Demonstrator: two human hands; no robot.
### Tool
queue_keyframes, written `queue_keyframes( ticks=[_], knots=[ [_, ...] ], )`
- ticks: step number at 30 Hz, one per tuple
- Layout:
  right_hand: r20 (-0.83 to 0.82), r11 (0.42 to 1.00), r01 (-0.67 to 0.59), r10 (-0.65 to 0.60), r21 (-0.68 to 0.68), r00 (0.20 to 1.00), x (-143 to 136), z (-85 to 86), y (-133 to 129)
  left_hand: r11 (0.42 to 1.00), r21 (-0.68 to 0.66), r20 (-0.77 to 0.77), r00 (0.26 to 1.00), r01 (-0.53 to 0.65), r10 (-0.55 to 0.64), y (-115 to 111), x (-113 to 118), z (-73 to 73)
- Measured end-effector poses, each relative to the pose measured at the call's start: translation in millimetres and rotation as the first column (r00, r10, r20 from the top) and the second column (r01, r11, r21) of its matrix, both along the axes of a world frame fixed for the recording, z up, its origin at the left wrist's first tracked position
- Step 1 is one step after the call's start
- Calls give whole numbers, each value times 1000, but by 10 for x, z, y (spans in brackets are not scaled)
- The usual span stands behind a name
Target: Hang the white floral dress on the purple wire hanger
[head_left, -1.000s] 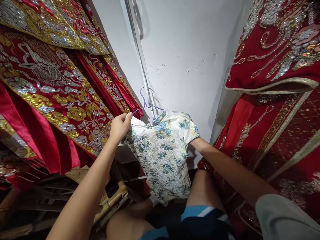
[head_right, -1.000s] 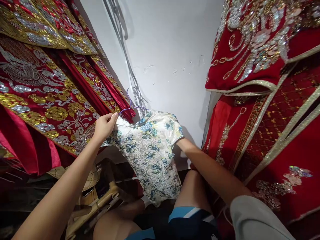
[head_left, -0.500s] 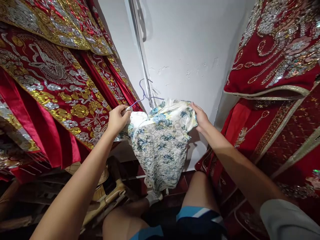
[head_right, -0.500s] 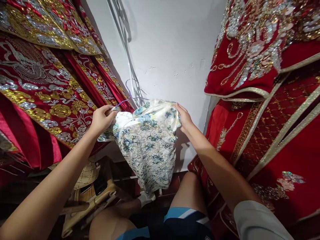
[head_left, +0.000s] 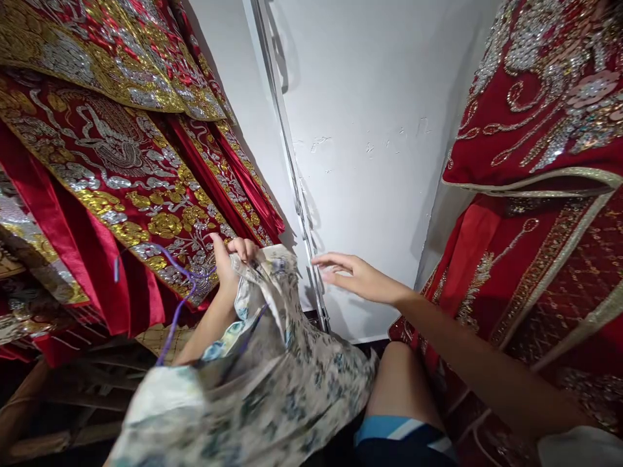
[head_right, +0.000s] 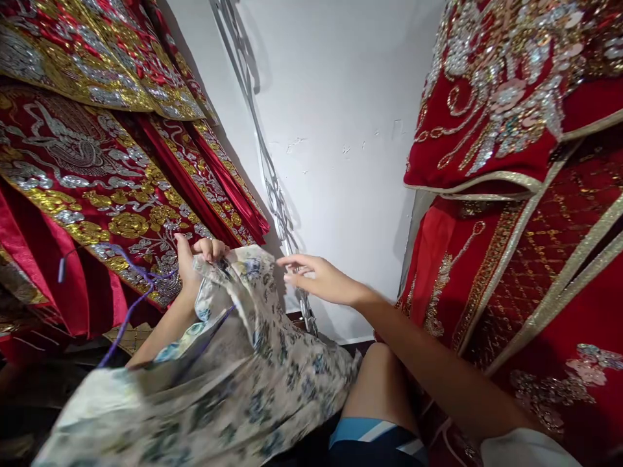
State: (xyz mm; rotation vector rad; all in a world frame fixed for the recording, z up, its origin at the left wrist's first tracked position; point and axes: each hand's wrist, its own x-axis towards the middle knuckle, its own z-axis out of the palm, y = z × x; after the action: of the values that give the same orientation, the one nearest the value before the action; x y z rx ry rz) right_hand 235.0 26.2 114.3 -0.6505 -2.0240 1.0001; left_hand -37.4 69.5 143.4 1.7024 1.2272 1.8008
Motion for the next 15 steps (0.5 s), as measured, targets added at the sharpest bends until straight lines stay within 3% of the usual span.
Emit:
queue_keyframes(
  ticks=[2, 4, 6, 8, 11, 13, 15],
  knots=[
    [-67, 988, 154, -152, 32, 986, -48, -101, 105, 988, -62, 34, 990, 141, -139, -96, 142, 52],
    [-94, 982, 187, -185, 3, 978, -70, -179, 164, 953, -135, 91, 961, 271, -260, -196, 293, 88],
    [-112, 988, 83, -98, -131, 989, -62, -229, 160, 904, -222, 139, 930, 365, -341, -292, 426, 93],
    [-189, 946, -52, -10, -321, 982, -33, -259, 109, 820, -302, 208, 873, 486, -441, -378, 513, 67],
    [-325, 868, -94, -81, -487, 942, 43, -300, 22, 672, -329, 345, 747, 663, -569, -475, 525, -29],
    [-374, 861, 12, -233, -509, 898, 135, -332, 13, 600, -344, 396, 691, 722, -604, -514, 444, -137],
    [-416, 867, 193, -402, -459, 816, 285, -358, 59, 589, -397, 370, 710, 703, -599, -534, 294, -279]
  ],
)
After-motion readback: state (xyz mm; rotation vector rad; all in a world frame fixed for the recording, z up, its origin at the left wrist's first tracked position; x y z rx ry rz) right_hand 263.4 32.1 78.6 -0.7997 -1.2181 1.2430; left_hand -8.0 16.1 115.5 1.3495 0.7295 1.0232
